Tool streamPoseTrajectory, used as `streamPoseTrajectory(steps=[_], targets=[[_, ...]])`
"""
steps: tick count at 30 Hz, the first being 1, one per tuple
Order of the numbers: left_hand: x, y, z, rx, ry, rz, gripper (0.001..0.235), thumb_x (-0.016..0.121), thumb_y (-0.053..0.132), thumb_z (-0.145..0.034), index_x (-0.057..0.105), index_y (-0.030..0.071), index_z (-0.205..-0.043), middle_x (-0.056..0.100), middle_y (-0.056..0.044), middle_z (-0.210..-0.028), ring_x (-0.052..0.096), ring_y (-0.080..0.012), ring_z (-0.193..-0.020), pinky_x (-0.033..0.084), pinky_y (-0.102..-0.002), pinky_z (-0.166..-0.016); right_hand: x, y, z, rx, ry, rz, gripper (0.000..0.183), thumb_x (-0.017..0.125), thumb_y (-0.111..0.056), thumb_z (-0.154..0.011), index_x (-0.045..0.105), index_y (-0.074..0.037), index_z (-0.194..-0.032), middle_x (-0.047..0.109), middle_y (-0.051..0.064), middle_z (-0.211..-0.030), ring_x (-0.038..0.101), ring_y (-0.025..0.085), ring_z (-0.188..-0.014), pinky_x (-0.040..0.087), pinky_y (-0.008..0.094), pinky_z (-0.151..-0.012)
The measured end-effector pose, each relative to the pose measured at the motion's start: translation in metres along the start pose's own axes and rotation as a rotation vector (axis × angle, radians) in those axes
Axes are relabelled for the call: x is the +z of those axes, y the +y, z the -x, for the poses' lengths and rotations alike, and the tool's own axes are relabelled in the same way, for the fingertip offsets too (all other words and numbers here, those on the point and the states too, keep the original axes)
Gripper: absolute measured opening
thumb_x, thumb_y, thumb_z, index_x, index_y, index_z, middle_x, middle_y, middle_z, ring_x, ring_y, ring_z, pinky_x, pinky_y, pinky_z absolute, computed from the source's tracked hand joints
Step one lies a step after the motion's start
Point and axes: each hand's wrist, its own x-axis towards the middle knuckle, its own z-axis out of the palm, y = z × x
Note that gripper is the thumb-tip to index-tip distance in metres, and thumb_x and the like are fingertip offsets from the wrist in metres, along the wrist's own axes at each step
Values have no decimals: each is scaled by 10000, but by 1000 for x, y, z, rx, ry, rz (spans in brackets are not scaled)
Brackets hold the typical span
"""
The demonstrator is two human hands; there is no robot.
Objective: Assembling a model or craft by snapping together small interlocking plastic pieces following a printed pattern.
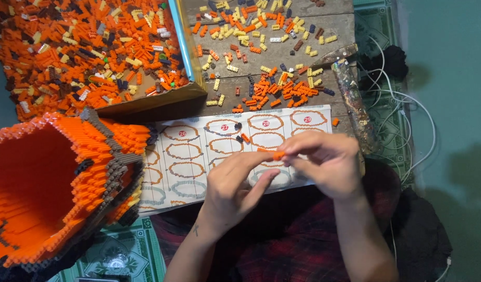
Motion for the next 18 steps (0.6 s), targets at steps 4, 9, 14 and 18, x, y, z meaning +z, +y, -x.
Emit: streamPoseTrajectory(steps=[4, 9, 14, 18], targets=[[3, -6, 5, -40, -12, 65, 151, 855, 20, -975, 843, 60, -1120, 864, -98, -963, 839, -309, -803, 673, -357, -697, 1, 15, 21, -17, 14, -6, 182, 887, 173, -823, 812, 108, -975, 847, 274, -956, 843, 239, -820, 732, 387, -752], [6, -9, 10, -56, -39, 150, 38, 824, 36, -1005, 802, 29, -1035, 821, -104, -865, 621, -264, -531, 546, -347, -516, 8, 2, 27, -140, 89, 274, 120, 912, 131, -841, 818, 93, -906, 830, 229, -889, 810, 217, -720, 701, 344, -682], [8, -13, 15, -138, -57, 234, 23, 816, 62, -1015, 794, 57, -1011, 801, -77, -808, 573, -197, -491, 492, -308, -472, 14, -13, 22, -169, 86, 354, 132, 921, 148, -812, 821, 81, -867, 832, 208, -865, 798, 226, -688, 702, 341, -680], [5, -6, 7, -163, -33, 299, 113, 879, 74, -965, 804, 55, -1048, 741, -67, -749, 533, -152, -491, 439, -266, -455, 24, -33, 11, -248, 87, 540, 149, 949, 107, -811, 835, 18, -846, 839, 125, -835, 797, 199, -650, 675, 300, -679]])
